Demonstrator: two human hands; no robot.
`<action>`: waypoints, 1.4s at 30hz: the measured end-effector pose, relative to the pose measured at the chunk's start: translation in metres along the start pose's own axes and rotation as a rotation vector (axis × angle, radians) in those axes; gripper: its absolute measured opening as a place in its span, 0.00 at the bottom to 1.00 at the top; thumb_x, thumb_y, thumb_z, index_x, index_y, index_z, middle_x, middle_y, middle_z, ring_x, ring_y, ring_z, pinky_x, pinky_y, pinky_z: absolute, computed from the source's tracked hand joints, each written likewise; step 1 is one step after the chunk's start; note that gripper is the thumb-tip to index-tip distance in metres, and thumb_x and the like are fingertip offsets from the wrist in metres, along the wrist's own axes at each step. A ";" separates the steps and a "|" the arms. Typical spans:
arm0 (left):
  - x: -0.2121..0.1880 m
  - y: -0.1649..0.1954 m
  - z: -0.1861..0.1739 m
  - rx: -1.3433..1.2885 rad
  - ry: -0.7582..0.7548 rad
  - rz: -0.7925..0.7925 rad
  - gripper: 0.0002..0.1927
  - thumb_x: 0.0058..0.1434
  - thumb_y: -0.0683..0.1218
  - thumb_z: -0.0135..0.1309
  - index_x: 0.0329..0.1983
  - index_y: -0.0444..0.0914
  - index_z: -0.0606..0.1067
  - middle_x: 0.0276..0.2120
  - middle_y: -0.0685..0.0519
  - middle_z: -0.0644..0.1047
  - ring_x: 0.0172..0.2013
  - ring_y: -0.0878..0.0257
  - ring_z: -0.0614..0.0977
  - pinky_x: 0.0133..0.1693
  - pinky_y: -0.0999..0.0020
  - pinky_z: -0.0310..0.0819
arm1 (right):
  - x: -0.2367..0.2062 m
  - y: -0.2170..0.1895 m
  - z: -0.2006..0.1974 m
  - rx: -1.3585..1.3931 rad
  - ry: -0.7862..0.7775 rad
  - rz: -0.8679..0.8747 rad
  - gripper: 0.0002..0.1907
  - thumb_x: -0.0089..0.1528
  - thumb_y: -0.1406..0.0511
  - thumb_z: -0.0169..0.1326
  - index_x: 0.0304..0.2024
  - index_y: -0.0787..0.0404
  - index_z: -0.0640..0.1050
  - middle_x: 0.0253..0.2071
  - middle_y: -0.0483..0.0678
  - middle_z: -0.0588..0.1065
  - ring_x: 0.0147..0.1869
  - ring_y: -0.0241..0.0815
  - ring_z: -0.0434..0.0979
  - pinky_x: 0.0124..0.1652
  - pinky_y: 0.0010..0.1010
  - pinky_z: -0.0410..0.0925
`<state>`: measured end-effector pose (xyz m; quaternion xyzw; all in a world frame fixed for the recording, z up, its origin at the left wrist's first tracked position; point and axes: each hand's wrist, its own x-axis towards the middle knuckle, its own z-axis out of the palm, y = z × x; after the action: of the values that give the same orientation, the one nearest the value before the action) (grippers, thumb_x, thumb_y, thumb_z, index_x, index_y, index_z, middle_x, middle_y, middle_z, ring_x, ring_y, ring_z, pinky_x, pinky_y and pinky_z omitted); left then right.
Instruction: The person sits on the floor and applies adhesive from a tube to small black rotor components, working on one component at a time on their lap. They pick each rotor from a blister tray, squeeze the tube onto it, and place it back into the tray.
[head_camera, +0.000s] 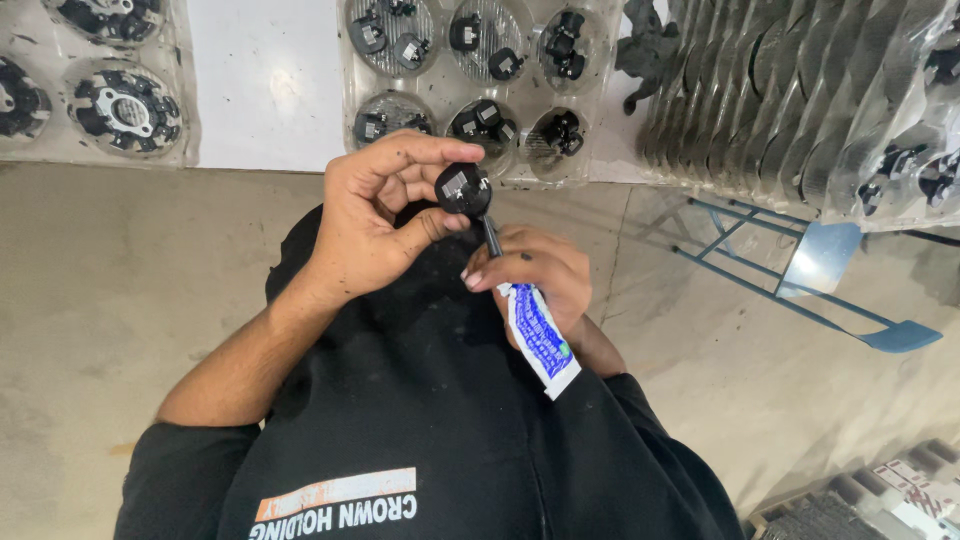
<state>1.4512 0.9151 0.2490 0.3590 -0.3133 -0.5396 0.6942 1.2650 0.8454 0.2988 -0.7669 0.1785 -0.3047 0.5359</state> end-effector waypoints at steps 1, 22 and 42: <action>0.000 0.002 0.001 0.007 -0.006 0.001 0.22 0.65 0.27 0.58 0.62 0.30 0.73 0.55 0.51 0.76 0.52 0.66 0.82 0.54 0.71 0.83 | 0.002 -0.002 -0.001 -0.056 -0.035 -0.025 0.04 0.68 0.73 0.55 0.37 0.64 0.77 0.34 0.51 0.78 0.39 0.46 0.84 0.41 0.34 0.77; -0.002 0.012 0.013 0.277 0.111 0.009 0.23 0.61 0.24 0.54 0.58 0.32 0.77 0.48 0.52 0.74 0.49 0.67 0.84 0.51 0.75 0.84 | 0.006 0.007 -0.005 -0.061 -0.072 0.051 0.01 0.63 0.70 0.58 0.37 0.62 0.80 0.32 0.47 0.79 0.34 0.43 0.79 0.34 0.28 0.71; 0.000 -0.018 -0.003 -0.461 -0.176 -0.337 0.22 0.69 0.43 0.62 0.63 0.28 0.74 0.46 0.44 0.82 0.33 0.67 0.82 0.35 0.74 0.79 | 0.003 0.000 -0.024 0.208 0.023 0.082 0.09 0.73 0.65 0.47 0.41 0.66 0.74 0.31 0.52 0.75 0.32 0.41 0.77 0.31 0.27 0.71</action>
<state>1.4445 0.9128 0.2324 0.1904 -0.1774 -0.7333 0.6281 1.2508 0.8266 0.3056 -0.6958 0.1833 -0.3082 0.6224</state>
